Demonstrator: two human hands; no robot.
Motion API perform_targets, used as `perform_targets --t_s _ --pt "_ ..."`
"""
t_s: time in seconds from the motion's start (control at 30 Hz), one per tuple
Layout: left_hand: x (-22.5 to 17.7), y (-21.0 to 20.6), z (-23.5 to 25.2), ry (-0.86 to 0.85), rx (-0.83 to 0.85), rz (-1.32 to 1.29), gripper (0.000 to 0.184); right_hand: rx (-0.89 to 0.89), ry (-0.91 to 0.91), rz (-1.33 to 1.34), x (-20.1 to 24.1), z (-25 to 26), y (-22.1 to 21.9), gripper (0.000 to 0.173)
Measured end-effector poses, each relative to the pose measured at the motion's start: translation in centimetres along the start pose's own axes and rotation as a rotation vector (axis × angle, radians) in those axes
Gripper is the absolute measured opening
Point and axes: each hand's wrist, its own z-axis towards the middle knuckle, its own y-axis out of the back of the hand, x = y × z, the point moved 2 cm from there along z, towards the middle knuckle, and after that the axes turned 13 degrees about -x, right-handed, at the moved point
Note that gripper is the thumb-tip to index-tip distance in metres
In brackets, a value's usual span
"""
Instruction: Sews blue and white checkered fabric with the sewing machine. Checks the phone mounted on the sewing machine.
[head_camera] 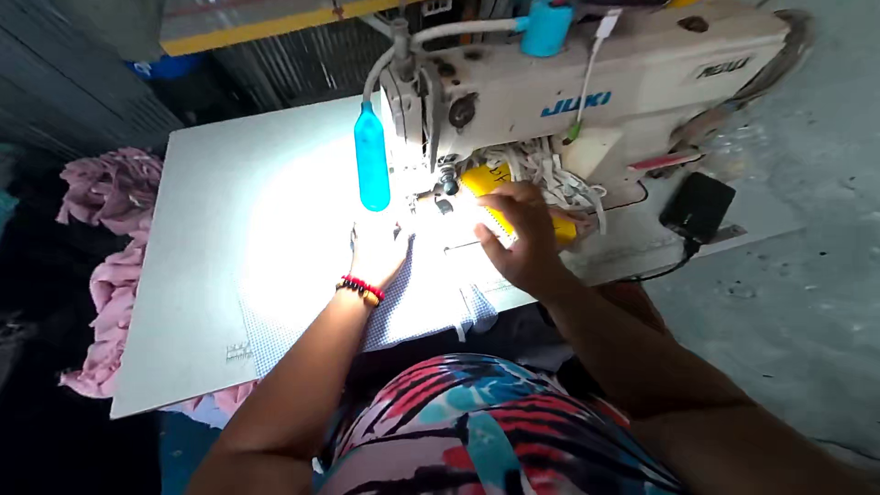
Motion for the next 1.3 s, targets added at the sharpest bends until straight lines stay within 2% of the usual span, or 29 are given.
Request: perform_targets --t_s 0.1,0.17,0.23,0.33,0.4,0.53,0.73,0.9,1.3 --pt "0.3 -0.7 1.9 0.036 -0.032 -0.013 0.035 0.102 -0.097 0.041 -0.4 0.1 -3.6 0.023" --pt "1.3 -1.4 2.5 -0.024 -0.08 0.016 0.044 0.119 -0.164 0.098 -1.9 0.9 -6.1 0.017" --pt "1.8 -2.2 3.3 0.028 -0.096 -0.048 0.041 0.11 -0.237 0.162 -3.5 1.4 -8.6 0.017" --pt "2.3 -2.8 3.8 0.099 -0.066 -0.094 0.04 0.133 -0.496 0.249 -4.5 1.8 -11.2 0.017" --pt "2.5 -3.0 3.9 0.073 -0.084 -0.109 0.037 0.175 -0.578 0.279 -4.7 1.5 -11.9 0.017" --pt "2.2 -2.9 4.1 0.038 -0.036 -0.113 0.042 0.25 -0.576 0.271 -4.5 1.3 -11.4 0.021" --pt "2.3 -2.8 4.4 0.037 -0.06 -0.132 0.031 0.166 -0.472 0.462 -3.9 1.0 -11.1 0.019" --pt "2.3 -3.1 4.6 0.061 -0.077 -0.141 0.027 0.106 -0.604 0.474 -3.2 1.1 -11.1 0.014" --pt "2.4 -3.0 4.5 0.035 -0.087 -0.153 0.024 0.14 -0.624 0.449 -3.4 1.0 -11.1 0.017"
